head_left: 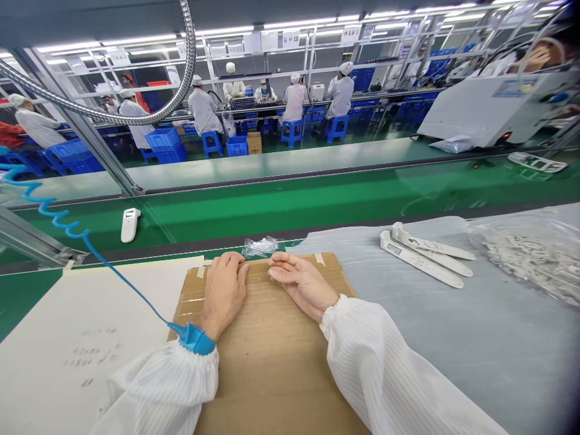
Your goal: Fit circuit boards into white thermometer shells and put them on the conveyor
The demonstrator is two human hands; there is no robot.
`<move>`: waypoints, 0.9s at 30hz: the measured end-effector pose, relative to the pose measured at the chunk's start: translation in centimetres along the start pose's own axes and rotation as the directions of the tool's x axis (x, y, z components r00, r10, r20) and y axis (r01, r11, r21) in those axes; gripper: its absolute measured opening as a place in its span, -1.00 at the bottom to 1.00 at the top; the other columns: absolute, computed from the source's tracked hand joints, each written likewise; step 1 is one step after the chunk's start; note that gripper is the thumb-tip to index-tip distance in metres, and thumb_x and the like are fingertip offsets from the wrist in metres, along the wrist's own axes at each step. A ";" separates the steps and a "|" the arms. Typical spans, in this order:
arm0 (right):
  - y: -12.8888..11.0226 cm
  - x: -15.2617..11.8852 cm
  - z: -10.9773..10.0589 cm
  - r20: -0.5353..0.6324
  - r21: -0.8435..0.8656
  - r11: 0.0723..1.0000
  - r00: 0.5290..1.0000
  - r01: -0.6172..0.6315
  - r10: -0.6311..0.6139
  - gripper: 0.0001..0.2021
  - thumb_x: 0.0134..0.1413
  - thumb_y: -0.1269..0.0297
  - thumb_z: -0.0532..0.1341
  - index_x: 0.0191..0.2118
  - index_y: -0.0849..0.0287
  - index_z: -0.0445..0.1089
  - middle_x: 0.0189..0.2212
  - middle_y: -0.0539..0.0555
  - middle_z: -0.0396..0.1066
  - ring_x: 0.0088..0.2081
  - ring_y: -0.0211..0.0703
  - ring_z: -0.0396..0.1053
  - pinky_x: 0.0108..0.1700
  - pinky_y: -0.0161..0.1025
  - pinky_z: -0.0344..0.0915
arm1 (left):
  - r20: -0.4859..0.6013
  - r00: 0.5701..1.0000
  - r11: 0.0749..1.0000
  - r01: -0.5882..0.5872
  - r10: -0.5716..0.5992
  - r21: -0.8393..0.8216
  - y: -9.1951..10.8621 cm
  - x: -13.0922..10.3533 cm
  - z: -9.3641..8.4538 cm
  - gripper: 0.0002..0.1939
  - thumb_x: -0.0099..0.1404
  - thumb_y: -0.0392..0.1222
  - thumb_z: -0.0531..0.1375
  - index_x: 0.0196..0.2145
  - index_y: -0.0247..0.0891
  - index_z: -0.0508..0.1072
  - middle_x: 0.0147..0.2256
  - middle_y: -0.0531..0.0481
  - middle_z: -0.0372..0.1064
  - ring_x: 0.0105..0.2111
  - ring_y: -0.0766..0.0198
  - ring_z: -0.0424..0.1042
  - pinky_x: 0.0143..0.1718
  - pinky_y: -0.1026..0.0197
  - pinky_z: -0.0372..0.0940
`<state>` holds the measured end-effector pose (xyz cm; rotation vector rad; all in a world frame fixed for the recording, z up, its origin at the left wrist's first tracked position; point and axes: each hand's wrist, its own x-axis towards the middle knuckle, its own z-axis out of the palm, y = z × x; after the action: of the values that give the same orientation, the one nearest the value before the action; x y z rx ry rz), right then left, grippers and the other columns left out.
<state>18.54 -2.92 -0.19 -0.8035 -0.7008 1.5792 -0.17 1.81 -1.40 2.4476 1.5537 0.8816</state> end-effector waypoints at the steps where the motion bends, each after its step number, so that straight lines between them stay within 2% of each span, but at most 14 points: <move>1: 0.0 0.0 0.0 0.001 0.000 1.000 1.000 0.000 0.000 -0.63 -0.29 0.43 0.55 -0.26 0.12 0.55 -0.23 -0.03 0.47 -0.24 -0.34 0.34 0.01 -0.28 0.23 | -0.001 1.000 1.000 -0.002 0.002 0.000 0.0 0.0 0.0 -0.82 0.46 -0.21 0.03 -0.13 -0.27 0.41 -0.05 -0.16 0.42 -0.03 0.01 0.35 0.07 -0.09 0.25; 27: 0.1 0.1 -0.1 -0.016 0.002 1.000 1.000 -0.004 0.004 -0.59 -0.32 0.44 0.54 -0.23 0.14 0.53 -0.21 0.00 0.47 -0.22 -0.31 0.37 0.05 -0.25 0.23 | 0.004 1.000 0.999 0.007 -0.007 0.047 0.1 0.1 0.2 -0.80 0.46 -0.21 0.03 -0.14 -0.28 0.43 -0.07 -0.16 0.43 -0.11 -0.02 0.35 -0.01 -0.10 0.25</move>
<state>18.58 -2.86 -0.32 -0.8150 -0.6865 1.5751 0.07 1.86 -1.47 2.4725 1.5988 0.8477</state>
